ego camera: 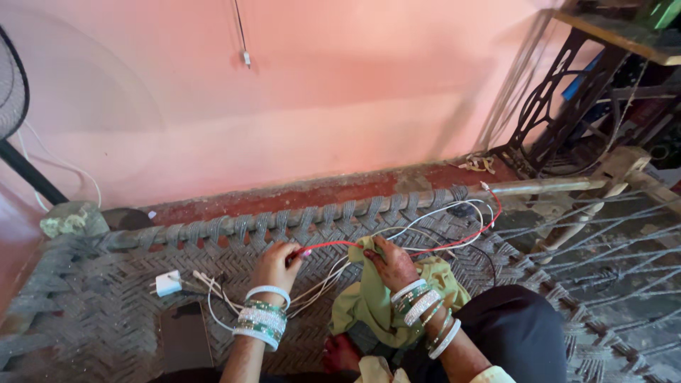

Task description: The person manipulates a red charging cable and a green cloth with their hands, checking the connectors and wiping the cable.

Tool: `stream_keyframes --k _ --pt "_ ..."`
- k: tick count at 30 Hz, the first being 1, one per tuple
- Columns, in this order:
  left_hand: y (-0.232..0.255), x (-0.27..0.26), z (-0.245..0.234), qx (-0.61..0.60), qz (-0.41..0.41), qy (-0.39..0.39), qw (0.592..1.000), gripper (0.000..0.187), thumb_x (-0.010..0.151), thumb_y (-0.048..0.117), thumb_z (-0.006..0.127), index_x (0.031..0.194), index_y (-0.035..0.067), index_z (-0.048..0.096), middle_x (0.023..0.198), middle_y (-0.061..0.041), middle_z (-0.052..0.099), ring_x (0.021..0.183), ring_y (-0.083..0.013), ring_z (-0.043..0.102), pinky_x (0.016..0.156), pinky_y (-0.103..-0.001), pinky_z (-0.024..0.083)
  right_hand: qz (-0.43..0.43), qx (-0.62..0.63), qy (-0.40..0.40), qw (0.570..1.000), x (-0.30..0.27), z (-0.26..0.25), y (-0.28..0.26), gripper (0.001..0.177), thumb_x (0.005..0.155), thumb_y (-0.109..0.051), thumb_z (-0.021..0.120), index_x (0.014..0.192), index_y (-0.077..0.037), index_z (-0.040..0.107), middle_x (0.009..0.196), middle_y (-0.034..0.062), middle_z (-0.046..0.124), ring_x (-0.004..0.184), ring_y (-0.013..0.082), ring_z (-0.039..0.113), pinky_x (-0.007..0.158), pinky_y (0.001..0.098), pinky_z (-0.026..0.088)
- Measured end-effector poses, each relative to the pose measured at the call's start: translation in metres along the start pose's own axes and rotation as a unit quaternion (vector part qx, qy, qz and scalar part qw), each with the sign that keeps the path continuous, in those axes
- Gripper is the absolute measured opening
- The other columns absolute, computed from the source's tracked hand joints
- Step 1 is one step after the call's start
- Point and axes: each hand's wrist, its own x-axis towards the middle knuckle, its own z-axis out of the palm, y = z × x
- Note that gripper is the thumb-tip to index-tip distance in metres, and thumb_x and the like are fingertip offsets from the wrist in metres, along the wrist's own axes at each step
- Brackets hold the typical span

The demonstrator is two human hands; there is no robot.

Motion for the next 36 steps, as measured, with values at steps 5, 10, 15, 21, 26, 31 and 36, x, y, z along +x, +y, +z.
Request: stream_keyframes --k 5,10,15,21,26,31,36 --pt "0.001 -0.002 -0.002 0.004 -0.004 0.002 1.0 0.014 0.082 0.015 0.08 0.093 0.009 0.074 0.089 -0.009 0.072 0.081 -0.0281 0.071 0.07 -0.039 0.055 0.045 -0.006 -0.023 0.999 -0.001 -0.001 0.003 0.043 0.091 -0.033 0.07 0.121 -0.002 0.066 0.11 0.0237 0.071 0.104 0.0424 0.067 0.087 0.0475 0.054" --pt "0.006 0.001 -0.004 0.003 -0.041 -0.013 0.999 0.015 0.081 0.017 0.08 0.094 0.01 0.075 0.089 -0.008 0.072 0.078 -0.0267 0.071 0.069 -0.039 0.055 0.017 -0.005 0.031 0.999 0.001 -0.001 0.01 0.045 0.092 -0.033 0.07 0.123 0.0 0.064 0.115 0.0259 0.07 0.106 0.0433 0.066 0.089 0.0469 0.054" --pt "0.005 -0.001 -0.006 0.018 -0.022 0.008 1.0 0.015 0.081 0.016 0.079 0.094 0.011 0.076 0.091 -0.007 0.072 0.082 -0.0259 0.072 0.071 -0.038 0.056 0.085 -0.009 -0.014 0.996 0.002 -0.006 0.002 0.043 0.093 -0.034 0.069 0.123 -0.003 0.065 0.113 0.0252 0.071 0.107 0.0429 0.067 0.09 0.0469 0.053" --pt "0.006 -0.003 -0.005 0.019 -0.037 0.009 0.999 0.016 0.082 0.019 0.08 0.095 0.012 0.076 0.091 -0.005 0.073 0.081 -0.0255 0.073 0.069 -0.038 0.056 0.048 -0.01 -0.001 0.999 -0.002 -0.002 0.007 0.042 0.095 -0.033 0.069 0.121 -0.001 0.065 0.111 0.0259 0.07 0.106 0.0447 0.066 0.088 0.0478 0.053" --pt "0.001 0.003 -0.005 0.035 -0.037 0.012 0.999 0.015 0.08 0.02 0.081 0.094 0.014 0.077 0.089 -0.005 0.072 0.079 -0.0262 0.072 0.068 -0.039 0.056 0.003 -0.002 0.062 0.998 0.002 0.011 0.019 0.045 0.089 -0.034 0.072 0.12 -0.001 0.065 0.104 0.0263 0.071 0.1 0.045 0.068 0.082 0.0481 0.055" --pt "-0.01 0.0 -0.008 0.033 -0.01 0.028 0.999 0.015 0.081 0.02 0.079 0.095 0.014 0.077 0.09 -0.006 0.072 0.082 -0.0277 0.071 0.069 -0.04 0.055 0.089 -0.024 0.049 0.995 0.005 0.006 0.028 0.038 0.093 -0.031 0.071 0.117 -0.003 0.066 0.102 0.0249 0.071 0.099 0.044 0.068 0.082 0.0488 0.055" --pt "-0.007 0.0 -0.01 0.058 -0.011 0.032 0.998 0.018 0.08 0.022 0.079 0.097 0.018 0.079 0.09 -0.006 0.071 0.082 -0.0301 0.07 0.07 -0.042 0.055 -0.013 -0.055 0.071 0.996 0.008 -0.004 0.013 0.03 0.093 -0.023 0.069 0.116 -0.003 0.067 0.112 0.0207 0.071 0.103 0.04 0.067 0.087 0.0464 0.054"
